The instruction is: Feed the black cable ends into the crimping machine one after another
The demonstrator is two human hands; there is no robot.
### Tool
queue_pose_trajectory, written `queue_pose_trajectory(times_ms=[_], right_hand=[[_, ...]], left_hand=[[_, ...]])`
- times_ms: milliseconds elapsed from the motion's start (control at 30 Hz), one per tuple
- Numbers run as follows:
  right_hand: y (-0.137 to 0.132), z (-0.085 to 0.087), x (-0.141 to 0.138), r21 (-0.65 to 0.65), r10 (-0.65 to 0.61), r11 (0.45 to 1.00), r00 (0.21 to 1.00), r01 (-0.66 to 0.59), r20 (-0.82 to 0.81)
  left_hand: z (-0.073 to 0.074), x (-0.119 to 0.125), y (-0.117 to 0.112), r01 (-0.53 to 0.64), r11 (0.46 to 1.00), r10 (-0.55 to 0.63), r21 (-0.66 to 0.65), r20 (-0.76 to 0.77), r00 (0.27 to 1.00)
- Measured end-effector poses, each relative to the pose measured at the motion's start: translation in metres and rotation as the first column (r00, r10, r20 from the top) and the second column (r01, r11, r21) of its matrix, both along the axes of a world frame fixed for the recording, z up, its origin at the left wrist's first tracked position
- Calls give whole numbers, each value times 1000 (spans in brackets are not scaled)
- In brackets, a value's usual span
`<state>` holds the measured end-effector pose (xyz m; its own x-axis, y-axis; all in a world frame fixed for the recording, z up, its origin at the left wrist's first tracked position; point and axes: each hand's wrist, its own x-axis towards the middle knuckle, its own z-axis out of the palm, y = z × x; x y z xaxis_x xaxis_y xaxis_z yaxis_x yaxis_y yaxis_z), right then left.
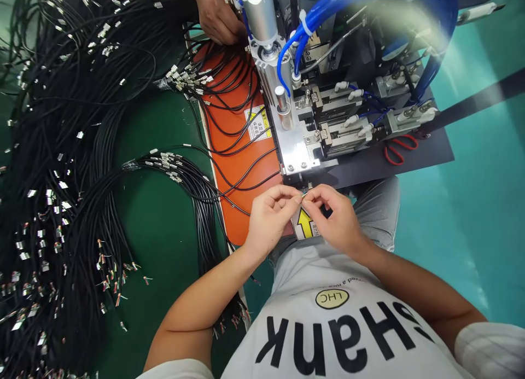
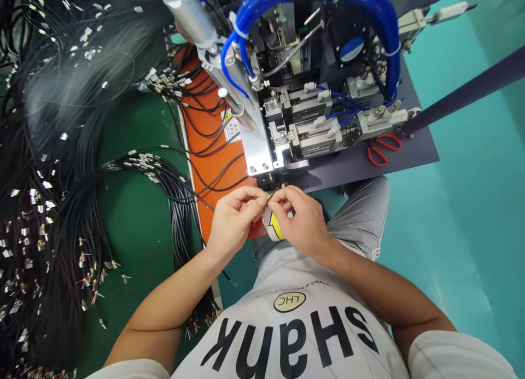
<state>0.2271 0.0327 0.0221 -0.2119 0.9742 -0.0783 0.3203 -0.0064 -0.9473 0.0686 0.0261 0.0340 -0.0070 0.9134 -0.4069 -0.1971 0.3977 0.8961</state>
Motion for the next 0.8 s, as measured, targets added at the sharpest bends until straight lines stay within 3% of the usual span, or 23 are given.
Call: queue_pose_trajectory(times_ms=[233,667,800], right_hand=[[6,13,12,-68,-11,998,999,8,-51],[7,10,3,-235,-35,972,982,-10,-185],[3,8,0,-245,-84,969,977,35,-194]], left_hand=[[5,-4,2,36,997,-36,-65,-6,999],[12,-5,1,101,985,-102,-141,-2,995],[11,-5,0,97,985,-96,-143,14,995]])
